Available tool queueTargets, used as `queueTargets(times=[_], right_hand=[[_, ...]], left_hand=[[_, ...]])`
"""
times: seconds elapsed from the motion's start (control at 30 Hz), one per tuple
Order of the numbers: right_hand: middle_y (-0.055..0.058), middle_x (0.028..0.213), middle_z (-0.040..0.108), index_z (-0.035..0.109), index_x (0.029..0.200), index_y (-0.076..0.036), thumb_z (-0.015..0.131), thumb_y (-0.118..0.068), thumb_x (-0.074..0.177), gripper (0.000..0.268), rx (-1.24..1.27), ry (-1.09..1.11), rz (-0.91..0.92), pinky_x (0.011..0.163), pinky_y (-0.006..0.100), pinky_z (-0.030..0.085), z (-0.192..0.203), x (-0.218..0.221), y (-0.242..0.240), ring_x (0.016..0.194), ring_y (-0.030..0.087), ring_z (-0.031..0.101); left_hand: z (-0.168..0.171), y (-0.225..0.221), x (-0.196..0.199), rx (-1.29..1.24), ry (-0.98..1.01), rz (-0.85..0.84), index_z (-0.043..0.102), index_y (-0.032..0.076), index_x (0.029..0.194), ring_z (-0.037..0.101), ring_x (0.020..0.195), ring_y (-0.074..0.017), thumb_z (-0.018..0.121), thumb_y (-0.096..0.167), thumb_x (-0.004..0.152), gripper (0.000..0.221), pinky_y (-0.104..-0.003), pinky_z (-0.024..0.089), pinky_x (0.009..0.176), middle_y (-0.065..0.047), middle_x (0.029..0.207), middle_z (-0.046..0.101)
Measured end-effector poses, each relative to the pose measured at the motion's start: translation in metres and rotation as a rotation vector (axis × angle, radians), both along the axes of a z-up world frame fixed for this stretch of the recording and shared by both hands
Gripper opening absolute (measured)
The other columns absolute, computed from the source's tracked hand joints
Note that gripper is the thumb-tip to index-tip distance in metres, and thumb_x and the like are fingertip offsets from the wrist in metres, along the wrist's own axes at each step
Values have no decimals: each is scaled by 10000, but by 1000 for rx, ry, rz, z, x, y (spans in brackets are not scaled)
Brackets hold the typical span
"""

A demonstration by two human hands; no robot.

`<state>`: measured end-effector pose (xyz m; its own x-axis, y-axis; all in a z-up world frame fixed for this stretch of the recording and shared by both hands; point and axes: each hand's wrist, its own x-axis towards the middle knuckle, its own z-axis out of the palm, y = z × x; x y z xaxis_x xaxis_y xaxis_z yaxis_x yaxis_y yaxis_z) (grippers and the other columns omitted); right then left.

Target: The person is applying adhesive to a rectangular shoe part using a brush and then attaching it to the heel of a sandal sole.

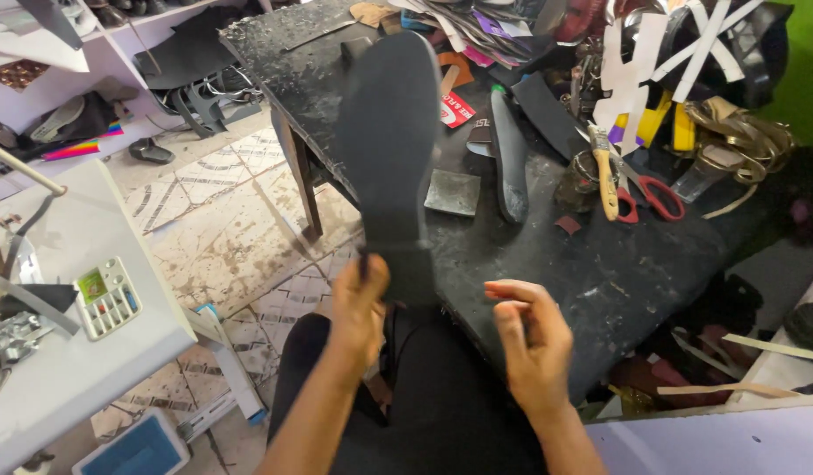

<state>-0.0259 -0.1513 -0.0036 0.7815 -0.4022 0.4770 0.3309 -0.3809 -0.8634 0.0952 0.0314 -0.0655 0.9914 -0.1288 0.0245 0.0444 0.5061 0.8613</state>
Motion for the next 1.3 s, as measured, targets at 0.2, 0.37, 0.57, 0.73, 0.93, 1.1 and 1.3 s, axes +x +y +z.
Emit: queueTargets(times=[0.2,0.37,0.57,0.73,0.93,1.1,1.3], right_hand=[[78,1133,663,598,1275,35,644,-166,1027,323,278,-47,334,931,258,526,10,-6,37,1051,120,643],[115,1048,723,651,1222,101,646,-112,990,314,522,36,250,869,251,529,2,-6,36,966,141,671],[119,1035,734,663,1221,83,676,-126,948,343,550,146,284,841,254,542,2,-8,32,937,149,685],[123,1026,749,685,1180,76,694,-142,924,336,457,173,288,858,245,551,10,-10,32,944,144,705],[141,983,745,695,1165,98,714,-127,923,331,598,163,362,789,250,560,-15,-1,24,867,149,701],[130,972,745,688,1173,105,708,-124,924,339,672,178,390,742,252,557,-13,-2,31,832,145,698],[96,1016,735,664,1191,77,692,-115,918,336,505,144,289,815,231,547,-12,-3,45,919,115,693]], left_hand=[[37,-17,-80,113,-116,-271,497,161,1261,568,919,-48,638,332,937,393,-221,486,796,41,995,610],[45,-4,-85,329,-263,-316,627,55,1164,503,807,-55,502,365,1078,345,-208,435,726,27,870,550],[36,-6,-83,356,-194,-295,649,34,1059,544,789,-69,578,338,1040,313,-227,459,729,19,841,607],[49,-2,-80,240,-60,-359,685,62,1031,591,834,-56,635,331,953,284,-215,480,779,26,873,662],[3,3,-71,130,-62,-298,642,65,829,465,701,-67,722,279,960,264,-232,388,664,41,729,514],[-1,5,-70,178,-124,-254,572,79,784,399,675,-59,730,256,1002,322,-226,331,628,55,711,431],[20,1,-76,438,-167,-134,595,75,828,427,647,-58,557,316,1012,305,-244,360,572,43,691,464]])
